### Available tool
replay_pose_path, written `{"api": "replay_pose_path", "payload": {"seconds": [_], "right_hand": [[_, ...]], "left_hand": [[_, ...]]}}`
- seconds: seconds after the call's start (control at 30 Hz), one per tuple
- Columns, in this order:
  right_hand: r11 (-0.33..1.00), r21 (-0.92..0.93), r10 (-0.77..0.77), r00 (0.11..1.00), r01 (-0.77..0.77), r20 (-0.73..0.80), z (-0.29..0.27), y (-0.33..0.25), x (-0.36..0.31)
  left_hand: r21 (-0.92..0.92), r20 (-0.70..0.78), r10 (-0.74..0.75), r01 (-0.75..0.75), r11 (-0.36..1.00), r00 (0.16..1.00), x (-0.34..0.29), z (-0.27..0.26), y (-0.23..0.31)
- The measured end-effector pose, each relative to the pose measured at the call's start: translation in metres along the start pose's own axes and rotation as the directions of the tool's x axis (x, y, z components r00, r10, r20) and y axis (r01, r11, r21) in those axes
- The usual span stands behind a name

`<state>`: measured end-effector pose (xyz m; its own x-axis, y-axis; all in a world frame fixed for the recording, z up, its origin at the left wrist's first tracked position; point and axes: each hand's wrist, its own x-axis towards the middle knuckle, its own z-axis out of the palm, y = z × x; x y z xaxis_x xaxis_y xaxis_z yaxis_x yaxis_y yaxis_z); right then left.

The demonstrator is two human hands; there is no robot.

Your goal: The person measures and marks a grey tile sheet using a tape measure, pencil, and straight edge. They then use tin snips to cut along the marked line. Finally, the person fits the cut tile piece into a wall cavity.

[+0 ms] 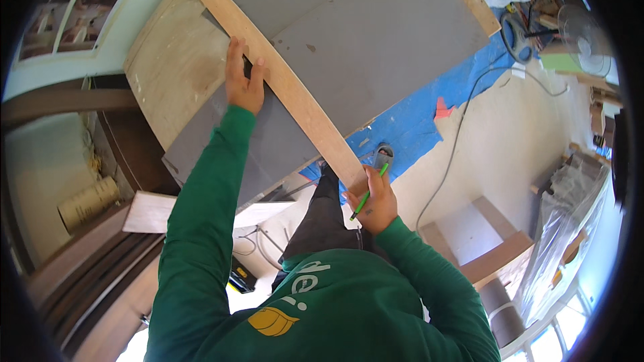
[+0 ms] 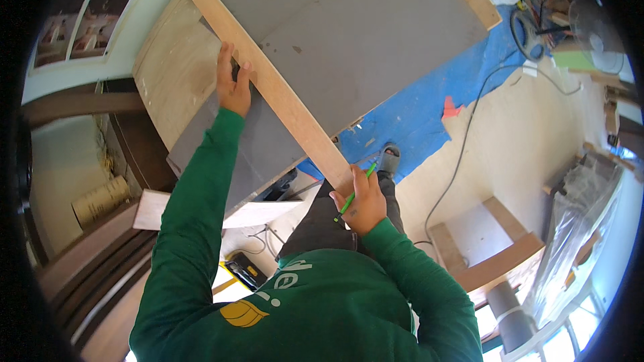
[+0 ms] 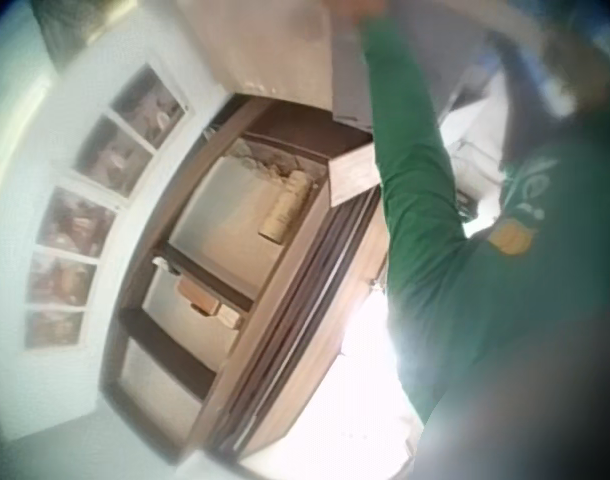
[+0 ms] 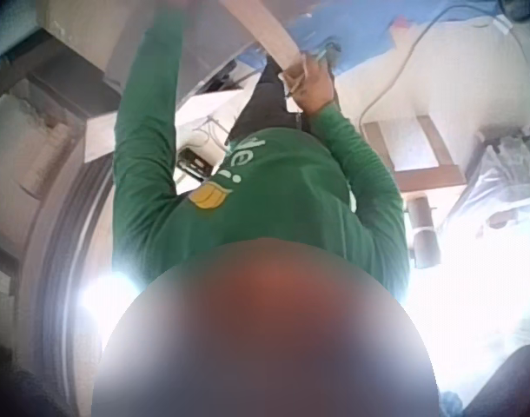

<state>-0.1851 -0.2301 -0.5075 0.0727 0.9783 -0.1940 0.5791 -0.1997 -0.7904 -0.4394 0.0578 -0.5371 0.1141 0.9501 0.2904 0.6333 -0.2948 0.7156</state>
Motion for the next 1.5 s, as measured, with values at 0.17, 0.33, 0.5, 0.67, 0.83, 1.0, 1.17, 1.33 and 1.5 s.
{"api": "replay_pose_path", "payload": {"seconds": [0.17,0.33,0.5,0.67,0.83,1.0,1.17,1.33,1.5], "right_hand": [[0.999,-0.023,0.042,0.997,-0.044,-0.065,0.004,-0.017,-0.002],[0.996,0.028,0.090,0.995,-0.089,-0.039,-0.006,-0.019,0.002],[0.997,0.066,0.049,0.997,-0.045,-0.058,-0.012,-0.015,0.007],[0.997,0.064,0.054,0.998,-0.051,-0.045,-0.012,-0.012,0.011],[0.991,0.076,0.108,0.994,-0.106,-0.023,-0.010,-0.013,0.010],[0.994,0.066,0.093,0.995,-0.090,-0.036,-0.010,-0.013,0.012],[0.992,0.060,0.112,0.993,-0.109,-0.035,-0.013,-0.016,0.012],[0.990,0.067,0.128,0.992,-0.127,-0.014,-0.016,-0.017,0.013],[0.991,0.048,0.126,0.992,-0.125,-0.016,-0.015,-0.015,0.013]], "left_hand": [[-0.087,0.100,0.002,0.007,0.996,0.995,-0.005,0.004,-0.002],[-0.008,0.145,0.001,0.000,1.000,0.990,-0.003,0.004,0.006],[-0.013,0.167,0.017,-0.015,1.000,0.986,-0.002,0.006,0.009],[0.035,0.170,-0.009,0.003,0.999,0.985,-0.003,0.006,0.008],[0.012,0.161,0.005,-0.007,1.000,0.987,-0.003,0.008,0.006],[0.017,0.159,0.011,-0.014,1.000,0.987,-0.004,0.009,0.008],[0.043,0.162,0.015,-0.023,0.999,0.987,-0.003,0.008,0.008],[0.030,0.159,0.011,-0.016,0.999,0.987,-0.003,0.009,0.006],[0.050,0.158,0.018,-0.026,0.998,0.987,-0.002,0.008,0.003]]}}
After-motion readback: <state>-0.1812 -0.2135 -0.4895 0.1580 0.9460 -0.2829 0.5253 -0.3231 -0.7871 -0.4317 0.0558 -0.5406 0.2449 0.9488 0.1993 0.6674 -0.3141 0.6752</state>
